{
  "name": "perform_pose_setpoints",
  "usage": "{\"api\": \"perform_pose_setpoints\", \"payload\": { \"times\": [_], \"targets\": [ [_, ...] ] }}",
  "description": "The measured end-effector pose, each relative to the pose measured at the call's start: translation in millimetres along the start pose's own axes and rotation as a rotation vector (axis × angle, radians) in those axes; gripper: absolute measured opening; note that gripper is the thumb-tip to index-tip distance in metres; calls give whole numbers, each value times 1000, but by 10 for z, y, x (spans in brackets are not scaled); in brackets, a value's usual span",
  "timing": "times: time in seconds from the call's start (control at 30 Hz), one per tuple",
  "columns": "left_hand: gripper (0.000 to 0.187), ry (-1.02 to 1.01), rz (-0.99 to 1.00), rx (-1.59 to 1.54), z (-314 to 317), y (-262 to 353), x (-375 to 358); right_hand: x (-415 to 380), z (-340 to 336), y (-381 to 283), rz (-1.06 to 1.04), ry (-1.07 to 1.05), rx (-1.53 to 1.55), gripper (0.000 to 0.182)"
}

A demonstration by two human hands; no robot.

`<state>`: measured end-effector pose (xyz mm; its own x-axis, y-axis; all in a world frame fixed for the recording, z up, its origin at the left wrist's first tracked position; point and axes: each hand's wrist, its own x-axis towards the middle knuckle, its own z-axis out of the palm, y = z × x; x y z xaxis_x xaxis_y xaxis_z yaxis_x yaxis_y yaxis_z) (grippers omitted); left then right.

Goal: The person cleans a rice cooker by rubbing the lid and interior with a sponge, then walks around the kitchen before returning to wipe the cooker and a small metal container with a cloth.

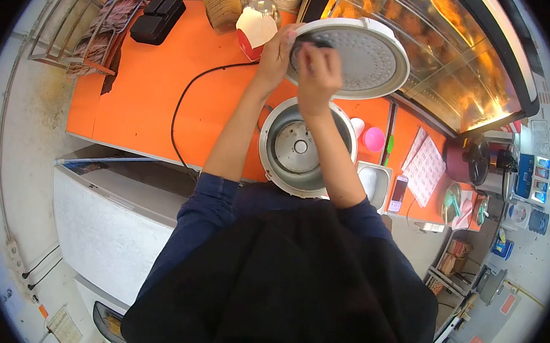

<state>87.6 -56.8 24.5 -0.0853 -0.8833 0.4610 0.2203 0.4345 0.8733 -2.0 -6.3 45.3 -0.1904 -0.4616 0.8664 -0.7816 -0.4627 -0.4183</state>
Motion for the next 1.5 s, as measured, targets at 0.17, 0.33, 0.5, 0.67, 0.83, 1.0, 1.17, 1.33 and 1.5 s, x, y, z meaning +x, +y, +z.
{"api": "perform_pose_setpoints", "payload": {
  "times": [0.17, 0.33, 0.5, 0.67, 0.83, 1.0, 1.17, 1.33, 1.5],
  "targets": [
    [45, 9, 4, -10, -11, -40, -2, -310, 47, 98, -5, -156, 9, 17],
    [43, -9, -11, -35, 40, 29, -33, 224, -147, 20, -22, 18, -7, 17],
    [43, -9, 10, -4, 1, -16, 22, -86, -5, 57, -42, -97, 35, 16],
    [44, 11, 36, 57, 1, 96, -32, -723, -202, 373, -7, -319, -39, 16],
    [47, -12, 25, 25, 3, -10, -74, -682, -755, 836, -52, -597, -97, 18],
    [47, 19, 34, 49, 39, -16, -53, -229, -304, 523, -382, -541, 5, 21],
    [49, -21, -21, 3, 23, 8, -31, -328, -232, 432, -287, -498, -67, 21],
    [50, -22, -3, 17, 20, 18, -24, -514, -842, 1011, -298, -729, -243, 15],
    [52, -34, -14, 30, 23, -6, -13, -459, -826, 1155, -556, -787, -178, 16]
  ]
}}
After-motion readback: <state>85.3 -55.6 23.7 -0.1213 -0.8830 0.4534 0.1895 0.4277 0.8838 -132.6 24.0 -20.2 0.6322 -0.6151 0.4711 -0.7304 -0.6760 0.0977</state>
